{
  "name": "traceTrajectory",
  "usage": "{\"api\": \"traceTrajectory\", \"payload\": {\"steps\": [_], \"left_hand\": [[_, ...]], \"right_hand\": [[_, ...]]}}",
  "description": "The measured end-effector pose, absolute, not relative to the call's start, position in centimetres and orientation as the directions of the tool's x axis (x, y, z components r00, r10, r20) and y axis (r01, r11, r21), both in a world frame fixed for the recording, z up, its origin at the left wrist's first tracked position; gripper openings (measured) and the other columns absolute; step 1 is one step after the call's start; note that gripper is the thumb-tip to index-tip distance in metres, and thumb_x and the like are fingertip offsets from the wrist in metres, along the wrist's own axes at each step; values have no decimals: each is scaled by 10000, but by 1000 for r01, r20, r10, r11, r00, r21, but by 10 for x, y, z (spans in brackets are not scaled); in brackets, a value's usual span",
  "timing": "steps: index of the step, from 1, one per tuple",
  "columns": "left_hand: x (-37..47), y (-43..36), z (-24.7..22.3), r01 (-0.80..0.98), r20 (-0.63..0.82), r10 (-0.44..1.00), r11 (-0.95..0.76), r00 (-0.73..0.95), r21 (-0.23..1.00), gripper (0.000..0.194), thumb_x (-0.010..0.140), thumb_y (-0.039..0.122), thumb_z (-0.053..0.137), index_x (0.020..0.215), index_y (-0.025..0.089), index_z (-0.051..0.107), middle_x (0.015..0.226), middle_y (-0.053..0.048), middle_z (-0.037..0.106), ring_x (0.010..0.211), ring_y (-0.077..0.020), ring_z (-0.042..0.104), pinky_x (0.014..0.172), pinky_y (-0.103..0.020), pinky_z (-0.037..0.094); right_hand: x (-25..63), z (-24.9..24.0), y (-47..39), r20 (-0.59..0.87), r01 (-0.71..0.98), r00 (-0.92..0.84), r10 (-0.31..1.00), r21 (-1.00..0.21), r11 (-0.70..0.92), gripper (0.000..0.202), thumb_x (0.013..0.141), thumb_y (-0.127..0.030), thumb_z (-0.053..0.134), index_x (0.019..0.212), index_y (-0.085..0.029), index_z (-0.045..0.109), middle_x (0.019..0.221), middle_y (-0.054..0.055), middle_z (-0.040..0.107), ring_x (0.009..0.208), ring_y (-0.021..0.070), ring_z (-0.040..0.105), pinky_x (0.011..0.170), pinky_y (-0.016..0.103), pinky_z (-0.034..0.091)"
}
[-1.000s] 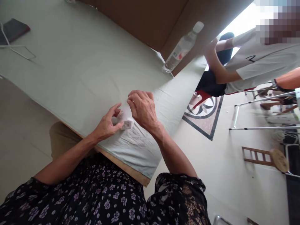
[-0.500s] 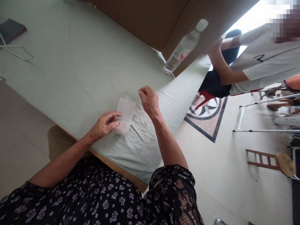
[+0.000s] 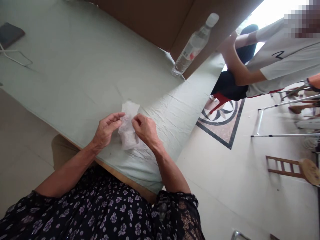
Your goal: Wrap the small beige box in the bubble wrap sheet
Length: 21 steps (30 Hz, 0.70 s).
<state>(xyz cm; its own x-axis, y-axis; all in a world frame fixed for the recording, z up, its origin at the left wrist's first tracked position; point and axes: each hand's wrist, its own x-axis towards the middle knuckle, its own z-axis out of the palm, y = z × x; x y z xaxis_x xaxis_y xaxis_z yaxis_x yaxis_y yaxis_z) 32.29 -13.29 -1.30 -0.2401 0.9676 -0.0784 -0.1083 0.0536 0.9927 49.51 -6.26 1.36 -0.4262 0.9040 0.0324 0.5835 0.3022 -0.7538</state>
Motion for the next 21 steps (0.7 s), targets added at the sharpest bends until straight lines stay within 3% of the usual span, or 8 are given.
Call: {"api": "traceTrajectory", "payload": {"steps": [2, 5, 7, 10, 14, 18, 21], "left_hand": [[318, -132, -15, 6, -63, 948, 69, -312, 998, 377, 843, 439, 692, 1108, 171, 706, 915, -46, 681, 832, -183, 645, 759, -330, 550], [311, -136, -11, 357, 132, 903, 26, -409, 934, 310, 833, 428, 691, 1012, 175, 693, 1039, -85, 651, 911, -204, 641, 796, -347, 548], [312, -141, -3, 567, 277, 890, -26, -361, 823, 331, 822, 467, 723, 973, 175, 678, 1093, -104, 631, 959, -222, 636, 837, -361, 548], [326, -150, 13, 724, 293, 933, -55, -208, 688, 446, 805, 583, 771, 991, 197, 648, 1005, -70, 636, 880, -216, 630, 816, -357, 548], [353, -158, 31, 811, 304, 946, -86, -116, 579, 601, 728, 660, 836, 1062, 205, 629, 1030, -92, 645, 970, -276, 635, 860, -394, 550], [370, -161, 30, 810, 315, 943, -102, -106, 577, 764, 650, 561, 918, 1247, 206, 598, 1291, -154, 603, 1150, -349, 608, 965, -477, 549], [362, -159, 23, 763, 288, 945, -72, -153, 642, 390, 734, 305, 830, 1069, 202, 659, 1253, -129, 623, 1119, -310, 635, 944, -438, 566]], "right_hand": [[503, 9, -60, 22, 479, -356, 934, -854, 203, 203, 902, -370, 583, 762, -227, 620, 671, -12, 652, 628, 141, 577, 645, 296, 439], [514, 0, -60, -52, 278, -280, 959, -960, 29, 241, 885, -430, 613, 771, -219, 628, 710, 3, 675, 677, 152, 621, 687, 300, 493], [516, -8, -62, -108, 186, -274, 956, -981, -58, 284, 868, -485, 652, 777, -216, 632, 737, 10, 683, 676, 148, 612, 661, 289, 493], [513, -15, -66, -166, 117, -299, 940, -984, -137, 351, 815, -561, 714, 809, -219, 638, 751, 4, 675, 632, 133, 558, 583, 267, 450], [506, -13, -71, -127, 163, -313, 941, -983, -78, 362, 814, -588, 698, 813, -232, 630, 761, 2, 675, 641, 139, 551, 582, 276, 453], [502, -8, -77, -8, 241, -240, 971, -969, 52, 284, 857, -519, 664, 805, -242, 627, 709, -13, 655, 618, 140, 556, 588, 289, 460], [502, -6, -79, 55, 203, -185, 981, -975, 93, 243, 894, -468, 656, 823, -236, 635, 731, -3, 690, 640, 146, 618, 613, 296, 498]]}}
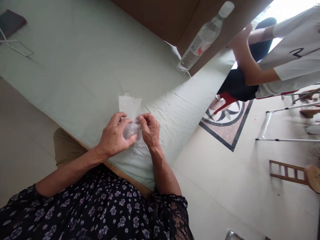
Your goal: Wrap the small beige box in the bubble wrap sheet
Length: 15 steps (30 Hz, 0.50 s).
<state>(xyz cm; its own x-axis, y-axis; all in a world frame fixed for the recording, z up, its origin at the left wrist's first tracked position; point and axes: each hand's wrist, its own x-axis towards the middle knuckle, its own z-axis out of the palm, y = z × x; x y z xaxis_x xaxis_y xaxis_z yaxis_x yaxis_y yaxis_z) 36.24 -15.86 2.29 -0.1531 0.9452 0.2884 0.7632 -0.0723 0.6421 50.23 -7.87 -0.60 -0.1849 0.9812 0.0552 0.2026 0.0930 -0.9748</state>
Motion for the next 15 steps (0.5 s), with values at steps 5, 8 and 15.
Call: {"api": "traceTrajectory", "payload": {"steps": [5, 8, 15], "left_hand": [[316, -153, 13, 524, 169, 946, 2, -277, 852, 64, 792, 169, 614, 738, 204, 609, 1056, -62, 687, 918, -192, 665, 732, -300, 563], [288, -150, 3, 540, 151, 907, 94, -392, 837, 49, 748, 163, 623, 725, 203, 608, 992, -49, 700, 869, -188, 646, 749, -317, 547], [263, -160, -4, 651, 126, 882, 233, -455, 722, 124, 755, 200, 633, 879, 201, 641, 938, -45, 678, 835, -206, 616, 808, -379, 552]], "right_hand": [[511, -9, -64, 41, 142, -131, 991, -988, 59, 244, 904, -453, 661, 824, -224, 635, 765, 7, 713, 647, 133, 650, 587, 272, 499], [519, -17, -48, -3, 154, -152, 988, -988, 20, 257, 872, -457, 672, 800, -218, 609, 736, 2, 687, 590, 121, 619, 533, 259, 470], [536, -18, -44, 145, 417, -8, 989, -899, 135, 187, 850, -383, 671, 934, -217, 652, 777, -9, 681, 685, 137, 629, 649, 297, 524]]}}
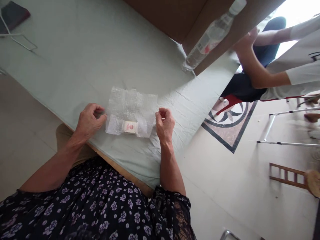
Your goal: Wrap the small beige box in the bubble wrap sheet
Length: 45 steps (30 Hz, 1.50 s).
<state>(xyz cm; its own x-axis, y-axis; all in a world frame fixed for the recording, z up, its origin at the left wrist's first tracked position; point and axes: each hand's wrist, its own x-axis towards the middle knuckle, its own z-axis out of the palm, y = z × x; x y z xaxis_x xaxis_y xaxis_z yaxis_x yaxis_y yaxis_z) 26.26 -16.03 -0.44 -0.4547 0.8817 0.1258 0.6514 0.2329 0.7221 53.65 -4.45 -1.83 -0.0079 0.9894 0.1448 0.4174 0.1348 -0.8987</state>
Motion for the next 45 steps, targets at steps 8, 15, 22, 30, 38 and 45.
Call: {"api": "traceTrajectory", "payload": {"steps": [8, 15, 22, 30, 38, 45], "left_hand": [[316, -165, 55, 692, 403, 902, -391, 156, 607, 287, 954, 219, 557, 1225, 191, 648, 1192, -101, 736, 1148, -249, 668, 1041, -430, 532], [297, -151, 52, 704, -183, 976, 47, 120, 709, 556, 1058, 531, 373, 1436, 175, 571, 914, -64, 774, 872, -249, 734, 784, -346, 545], [293, -176, 41, 864, -167, 979, -15, 115, 503, 340, 955, 341, 584, 1254, 213, 682, 1076, -71, 743, 931, -235, 702, 810, -332, 542], [308, -171, 8, 909, -5, 975, -206, 223, 362, 821, 853, 447, 752, 1530, 103, 439, 1550, -222, 528, 1517, -409, 379, 1228, -544, 321], [311, -168, -7, 927, -178, 958, -153, 224, 341, 981, 851, 548, 754, 1609, 84, 340, 1706, -246, 301, 1603, -417, 235, 1301, -614, 113], [312, -165, -7, 921, -179, 955, -161, 236, 355, 980, 838, 539, 770, 1614, 121, 343, 1717, -229, 284, 1609, -416, 213, 1303, -616, 90]], "right_hand": [[535, 18, -84, 173, 415, -413, 894, -839, 354, 402, 879, -466, 727, 1206, -233, 693, 1108, 70, 783, 1001, 218, 728, 850, 391, 589], [547, 18, -102, 22, 280, -677, 736, -917, 285, 235, 952, -357, 679, 1145, -229, 723, 827, -10, 746, 775, 143, 699, 798, 317, 575], [550, 16, -121, -148, 475, -675, 723, -836, 273, 178, 983, -342, 624, 1014, -205, 733, 740, -8, 698, 616, 119, 607, 607, 274, 487], [512, -4, -104, 175, 543, -673, 719, -543, 641, 472, 902, -310, 711, 1353, -206, 613, 1348, 152, 686, 1223, 330, 637, 1005, 514, 525], [580, -24, -86, 348, 689, -117, 930, -646, 329, 444, 861, -381, 726, 1272, -239, 640, 1224, 94, 725, 1132, 270, 669, 927, 470, 563], [599, -28, -89, 482, 791, -57, 874, -513, 335, 528, 868, -442, 724, 1335, -217, 625, 1370, 153, 644, 1288, 351, 594, 1085, 626, 451]]}}
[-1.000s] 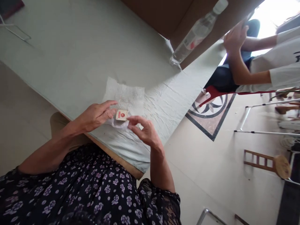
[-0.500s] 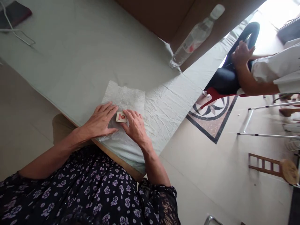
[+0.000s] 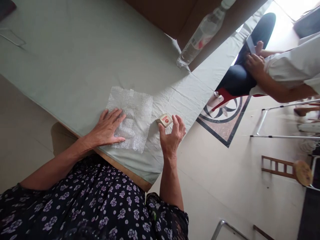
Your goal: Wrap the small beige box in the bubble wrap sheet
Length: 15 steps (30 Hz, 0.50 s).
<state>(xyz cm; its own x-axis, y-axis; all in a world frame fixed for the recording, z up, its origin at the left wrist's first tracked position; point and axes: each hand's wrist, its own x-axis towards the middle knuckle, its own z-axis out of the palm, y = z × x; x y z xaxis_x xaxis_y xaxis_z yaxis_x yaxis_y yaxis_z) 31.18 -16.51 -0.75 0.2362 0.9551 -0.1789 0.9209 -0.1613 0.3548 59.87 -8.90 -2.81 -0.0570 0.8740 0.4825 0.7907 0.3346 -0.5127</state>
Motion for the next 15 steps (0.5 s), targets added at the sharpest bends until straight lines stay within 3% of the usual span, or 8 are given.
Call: {"api": "traceTrajectory", "payload": {"steps": [3, 7, 10, 15], "left_hand": [[312, -165, -7, 919, -174, 955, -166, 240, 357, 979, 839, 540, 770, 1612, 115, 346, 1716, -244, 274, 1608, -428, 207, 1296, -635, 90], [308, -166, -10, 910, -147, 956, -184, 253, 370, 992, 830, 561, 773, 1610, 118, 350, 1706, -261, 285, 1600, -439, 223, 1283, -656, 105], [301, -169, -14, 897, -111, 952, -223, 284, 383, 982, 820, 555, 778, 1608, 147, 357, 1705, -239, 307, 1600, -429, 232, 1282, -659, 103], [291, -171, -14, 888, -112, 940, -259, 322, 381, 923, 805, 562, 785, 1567, 173, 438, 1713, -205, 308, 1602, -417, 237, 1298, -632, 103]], "right_hand": [[568, -11, -105, 494, 688, -228, 839, -528, 498, 538, 935, -377, 665, 1448, -266, 548, 1443, 134, 602, 1366, 338, 545, 1107, 602, 453], [535, -9, -123, 189, 607, -625, 757, -492, 624, 572, 925, -428, 691, 1452, -254, 551, 1540, 150, 556, 1401, 364, 525, 1119, 589, 453], [538, -24, -133, 80, 666, -636, 768, -445, 598, 626, 923, -475, 699, 1464, -204, 539, 1576, 190, 519, 1457, 390, 473, 1140, 597, 427], [562, -39, -145, 131, 726, -537, 833, -430, 536, 619, 933, -497, 689, 1474, -237, 536, 1572, 160, 541, 1457, 371, 483, 1151, 577, 404]]}}
